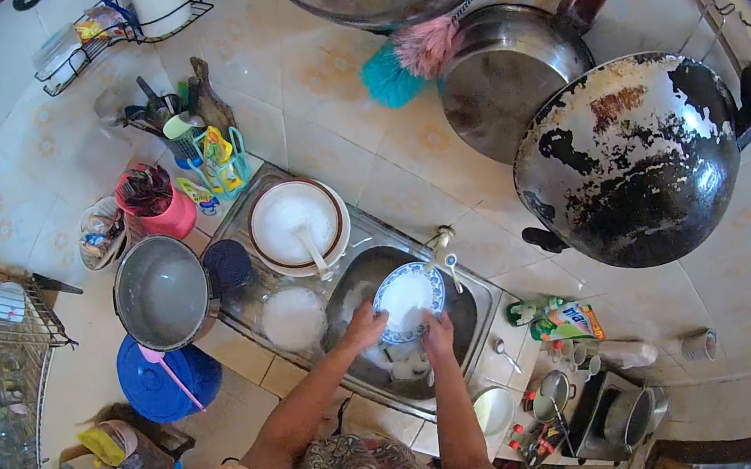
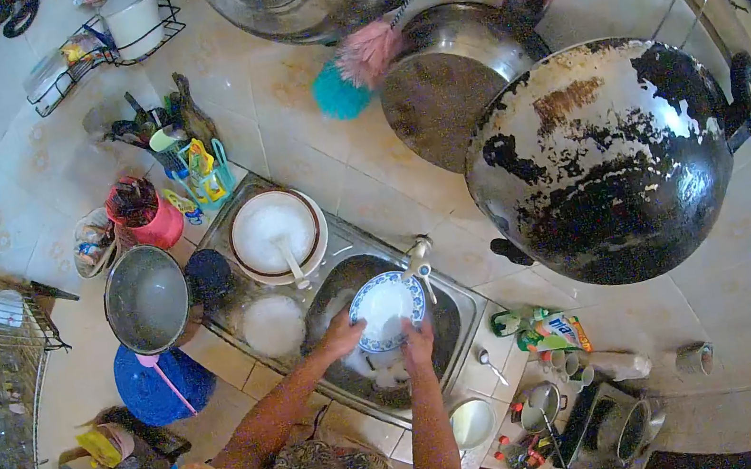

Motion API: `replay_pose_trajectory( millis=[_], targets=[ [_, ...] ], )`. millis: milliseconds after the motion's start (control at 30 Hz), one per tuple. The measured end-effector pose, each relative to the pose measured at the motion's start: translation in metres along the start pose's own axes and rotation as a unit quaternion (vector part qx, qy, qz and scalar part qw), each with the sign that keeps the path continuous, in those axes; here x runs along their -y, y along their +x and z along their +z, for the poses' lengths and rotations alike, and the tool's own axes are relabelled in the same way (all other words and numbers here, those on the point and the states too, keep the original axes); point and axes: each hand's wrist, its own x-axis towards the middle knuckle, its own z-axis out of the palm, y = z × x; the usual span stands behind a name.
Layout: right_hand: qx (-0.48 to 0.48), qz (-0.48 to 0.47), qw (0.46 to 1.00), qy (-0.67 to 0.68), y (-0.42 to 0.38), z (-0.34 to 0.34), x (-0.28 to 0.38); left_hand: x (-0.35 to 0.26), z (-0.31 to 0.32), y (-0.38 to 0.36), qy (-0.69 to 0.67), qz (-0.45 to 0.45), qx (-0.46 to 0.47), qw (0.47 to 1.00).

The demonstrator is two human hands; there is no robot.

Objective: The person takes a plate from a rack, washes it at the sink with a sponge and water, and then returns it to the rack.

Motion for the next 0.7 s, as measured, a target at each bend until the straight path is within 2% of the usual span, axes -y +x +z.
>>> replay_pose_trajectory(
  millis=[67,200,267,400,467,500,533,567,600,633,667,700],
  targets=[
    [-0.071,0.112,0.985,-0.107,0.0,0.012,0.005,-0.061,-0.01,-0.007,0.264,0.0,-0.086,0.961],
    [-0.024,0.101,0.99,-0.1,-0.007,0.012,-0.011,-0.135,-0.025,-0.026,0.274,0.014,-0.094,0.957],
    [0.011,0.015,0.996,-0.088,-0.013,0.017,-0.012,-0.156,-0.03,-0.031,0.318,-0.002,-0.115,0.941],
    [0.032,0.009,0.994,-0.102,-0.005,-0.014,-0.027,-0.176,-0.045,-0.038,0.306,0.023,-0.153,0.939],
    [0.066,-0.035,0.981,-0.177,-0.006,-0.017,-0.021,-0.18,-0.055,-0.039,0.308,0.028,-0.153,0.939],
    [0.067,-0.038,0.982,-0.174,-0.013,-0.012,-0.01,-0.203,-0.059,-0.044,0.284,-0.005,-0.153,0.947],
    [0.055,-0.137,0.919,-0.365,-0.029,-0.002,0.009,-0.203,-0.062,-0.045,0.286,-0.002,-0.154,0.946],
    [0.041,-0.231,0.811,-0.536,-0.042,0.009,0.026,-0.201,-0.067,-0.046,0.292,0.001,-0.164,0.942],
    [0.043,-0.233,0.812,-0.533,-0.049,0.015,0.036,-0.201,-0.072,-0.046,0.298,0.003,-0.175,0.938],
    [0.071,-0.24,0.761,-0.598,-0.059,0.017,0.045,-0.206,-0.074,-0.049,0.3,0.005,-0.174,0.938],
    [0.097,-0.244,0.703,-0.66,-0.071,0.017,0.054,-0.212,-0.074,-0.052,0.3,0.046,-0.189,0.934],
    [0.092,-0.244,0.704,-0.66,-0.085,0.026,0.07,-0.215,-0.074,-0.054,0.299,0.088,-0.201,0.929]
  ],
)
